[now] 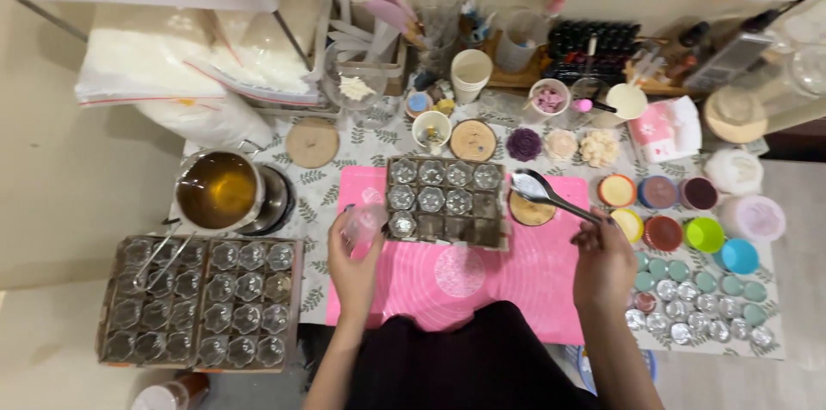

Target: Melting wax in a metal pot, preparing a paper cup with botanical elements, and pouring the melted wax into containers to create candles.

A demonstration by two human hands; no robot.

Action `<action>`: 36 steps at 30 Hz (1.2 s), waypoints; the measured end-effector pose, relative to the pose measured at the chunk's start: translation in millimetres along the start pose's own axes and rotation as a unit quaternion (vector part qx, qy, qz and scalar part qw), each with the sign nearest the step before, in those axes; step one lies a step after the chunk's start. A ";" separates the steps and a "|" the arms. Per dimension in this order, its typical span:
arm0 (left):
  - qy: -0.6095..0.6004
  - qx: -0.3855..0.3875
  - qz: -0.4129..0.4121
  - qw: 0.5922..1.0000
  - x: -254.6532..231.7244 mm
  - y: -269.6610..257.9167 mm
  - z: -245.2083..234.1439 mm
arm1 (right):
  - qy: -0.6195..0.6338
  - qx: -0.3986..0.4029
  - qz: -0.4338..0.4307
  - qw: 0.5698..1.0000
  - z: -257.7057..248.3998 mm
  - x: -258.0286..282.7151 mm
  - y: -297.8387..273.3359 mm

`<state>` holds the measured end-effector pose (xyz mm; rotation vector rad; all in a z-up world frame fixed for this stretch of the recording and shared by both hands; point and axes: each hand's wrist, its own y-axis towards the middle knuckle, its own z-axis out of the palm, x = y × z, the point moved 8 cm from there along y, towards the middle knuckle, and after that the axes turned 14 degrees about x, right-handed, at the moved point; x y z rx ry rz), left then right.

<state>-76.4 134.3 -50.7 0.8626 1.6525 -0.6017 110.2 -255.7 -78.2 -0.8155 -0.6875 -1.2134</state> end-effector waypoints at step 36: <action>0.009 -0.020 -0.033 0.999 -24.4 -18.8 -16.0 | -0.726 0.196 -0.195 0.630 -7.4 -77.3 65.7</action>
